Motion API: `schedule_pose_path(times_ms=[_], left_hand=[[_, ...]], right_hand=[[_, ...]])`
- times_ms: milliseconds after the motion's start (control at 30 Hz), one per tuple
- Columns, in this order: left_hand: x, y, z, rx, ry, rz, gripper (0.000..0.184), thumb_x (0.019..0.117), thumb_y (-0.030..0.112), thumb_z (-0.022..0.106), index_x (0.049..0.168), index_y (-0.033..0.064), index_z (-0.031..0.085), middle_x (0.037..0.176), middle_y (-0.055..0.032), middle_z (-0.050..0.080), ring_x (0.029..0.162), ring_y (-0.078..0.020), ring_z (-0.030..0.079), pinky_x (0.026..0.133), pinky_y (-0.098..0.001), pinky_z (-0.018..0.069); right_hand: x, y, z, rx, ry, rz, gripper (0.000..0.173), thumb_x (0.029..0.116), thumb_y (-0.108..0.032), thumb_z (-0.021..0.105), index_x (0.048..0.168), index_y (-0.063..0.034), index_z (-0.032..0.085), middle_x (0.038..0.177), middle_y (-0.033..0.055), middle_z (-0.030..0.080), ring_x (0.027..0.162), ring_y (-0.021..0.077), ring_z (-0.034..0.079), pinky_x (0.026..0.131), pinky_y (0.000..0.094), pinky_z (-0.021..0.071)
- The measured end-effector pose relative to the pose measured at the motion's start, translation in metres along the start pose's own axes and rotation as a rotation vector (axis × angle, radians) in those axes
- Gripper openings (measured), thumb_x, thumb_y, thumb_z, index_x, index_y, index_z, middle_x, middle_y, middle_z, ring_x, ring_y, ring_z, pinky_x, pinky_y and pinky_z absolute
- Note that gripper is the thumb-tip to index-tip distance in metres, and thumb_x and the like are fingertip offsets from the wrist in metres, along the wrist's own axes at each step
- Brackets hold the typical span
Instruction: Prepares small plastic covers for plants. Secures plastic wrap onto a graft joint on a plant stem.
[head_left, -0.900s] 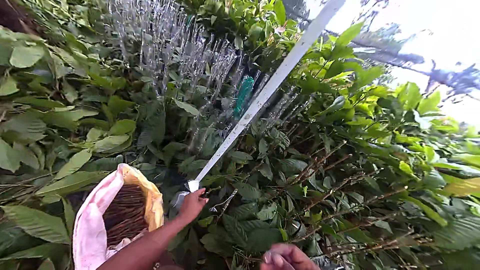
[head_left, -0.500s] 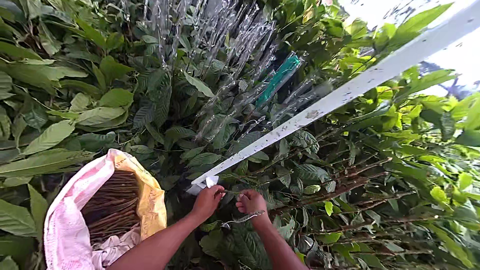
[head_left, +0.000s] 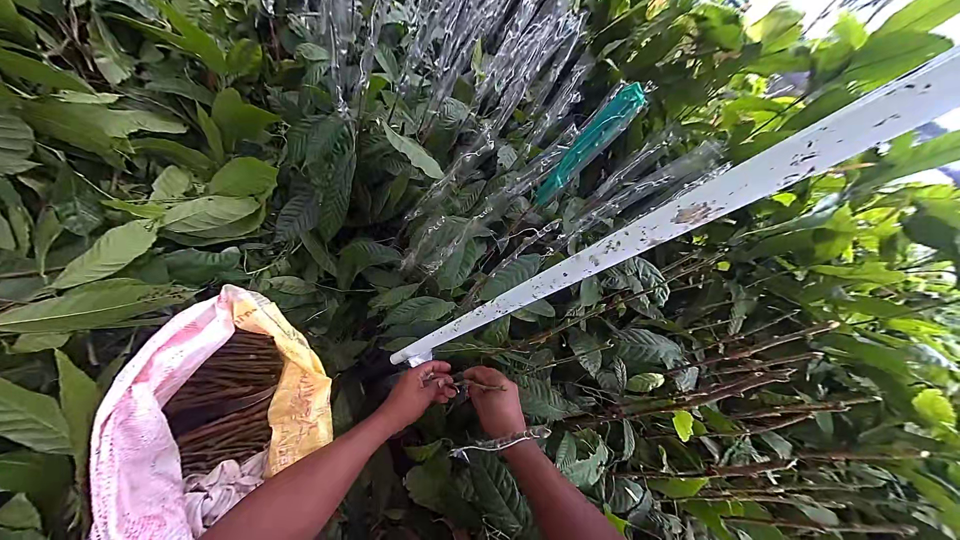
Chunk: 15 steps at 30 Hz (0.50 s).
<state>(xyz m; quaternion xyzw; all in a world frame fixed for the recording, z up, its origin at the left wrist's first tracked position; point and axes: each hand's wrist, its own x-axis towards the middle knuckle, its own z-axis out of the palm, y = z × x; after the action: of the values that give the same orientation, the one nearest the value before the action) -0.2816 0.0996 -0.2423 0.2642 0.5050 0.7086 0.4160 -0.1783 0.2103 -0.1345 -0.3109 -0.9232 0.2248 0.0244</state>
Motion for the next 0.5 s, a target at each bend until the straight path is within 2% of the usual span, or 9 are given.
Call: schedule_pose_path(times_ms=[67, 100, 167, 233, 333, 433, 500], left_hand=[[0.001, -0.002, -0.002, -0.067, -0.026, -0.030, 0.031, 0.1083, 0.008, 0.044, 0.136, -0.0048, 0.051, 0.113, -0.0130, 0.071, 0.092, -0.0184, 0.074, 0.085, -0.0344, 0.0624], [0.002, -0.002, -0.003, -0.092, -0.041, -0.035, 0.030, 0.1083, 0.009, 0.046, 0.134, -0.0050, 0.052, 0.112, -0.0129, 0.071, 0.091, -0.0188, 0.075, 0.085, -0.0345, 0.0626], [0.002, -0.003, -0.006, -0.096, -0.066, -0.027, 0.026, 0.1040, 0.006, 0.055, 0.127, -0.0049, 0.056, 0.109, -0.0120, 0.071, 0.091, -0.0183, 0.074, 0.084, -0.0341, 0.0628], [0.001, -0.003, -0.008, 0.006, -0.062, 0.016, 0.023, 0.0966, 0.002, 0.066, 0.118, -0.0044, 0.061, 0.106, -0.0100, 0.072, 0.089, -0.0161, 0.074, 0.085, -0.0324, 0.0623], [-0.001, -0.008, -0.007, 0.243, 0.014, 0.166, 0.017, 0.0954, 0.008, 0.069, 0.109, -0.0012, 0.068, 0.099, -0.0063, 0.074, 0.085, -0.0104, 0.074, 0.083, -0.0289, 0.0622], [-0.003, -0.012, -0.008, 0.441, 0.069, 0.310, 0.023, 0.1030, 0.015, 0.058, 0.115, 0.0003, 0.072, 0.103, -0.0080, 0.075, 0.088, -0.0101, 0.073, 0.087, -0.0296, 0.0607], [-0.004, -0.013, -0.008, 0.502, 0.119, 0.338, 0.024, 0.1044, 0.014, 0.054, 0.114, -0.0002, 0.071, 0.099, -0.0087, 0.074, 0.085, -0.0109, 0.072, 0.085, -0.0305, 0.0599]], right_hand=[[0.000, 0.005, -0.001, -0.024, -0.043, -0.082, 0.022, 0.0984, -0.007, 0.060, 0.112, -0.0061, 0.077, 0.110, 0.0137, 0.074, 0.104, 0.0235, 0.070, 0.097, 0.0398, 0.0545], [0.001, 0.007, -0.001, -0.026, -0.064, -0.108, 0.022, 0.0984, -0.007, 0.060, 0.111, -0.0066, 0.078, 0.110, 0.0139, 0.074, 0.105, 0.0241, 0.069, 0.098, 0.0401, 0.0542], [0.002, 0.008, -0.001, -0.039, -0.110, -0.127, 0.022, 0.0984, -0.007, 0.060, 0.111, -0.0078, 0.078, 0.110, 0.0146, 0.073, 0.107, 0.0254, 0.069, 0.099, 0.0408, 0.0533], [0.002, 0.005, -0.002, -0.041, -0.161, -0.110, 0.022, 0.0984, -0.008, 0.061, 0.113, -0.0071, 0.078, 0.112, 0.0158, 0.073, 0.109, 0.0262, 0.068, 0.100, 0.0417, 0.0523], [0.004, 0.000, 0.001, 0.044, -0.221, 0.012, 0.022, 0.0998, -0.009, 0.061, 0.116, -0.0046, 0.075, 0.111, 0.0140, 0.073, 0.100, 0.0207, 0.070, 0.094, 0.0383, 0.0548], [0.007, -0.011, 0.003, 0.145, -0.293, 0.234, 0.026, 0.1028, -0.013, 0.059, 0.125, -0.0031, 0.068, 0.110, 0.0125, 0.073, 0.090, 0.0174, 0.072, 0.087, 0.0354, 0.0587], [0.004, -0.016, 0.006, 0.215, -0.302, 0.301, 0.025, 0.1033, -0.013, 0.059, 0.125, -0.0019, 0.065, 0.106, 0.0117, 0.072, 0.083, 0.0156, 0.073, 0.081, 0.0330, 0.0602]])
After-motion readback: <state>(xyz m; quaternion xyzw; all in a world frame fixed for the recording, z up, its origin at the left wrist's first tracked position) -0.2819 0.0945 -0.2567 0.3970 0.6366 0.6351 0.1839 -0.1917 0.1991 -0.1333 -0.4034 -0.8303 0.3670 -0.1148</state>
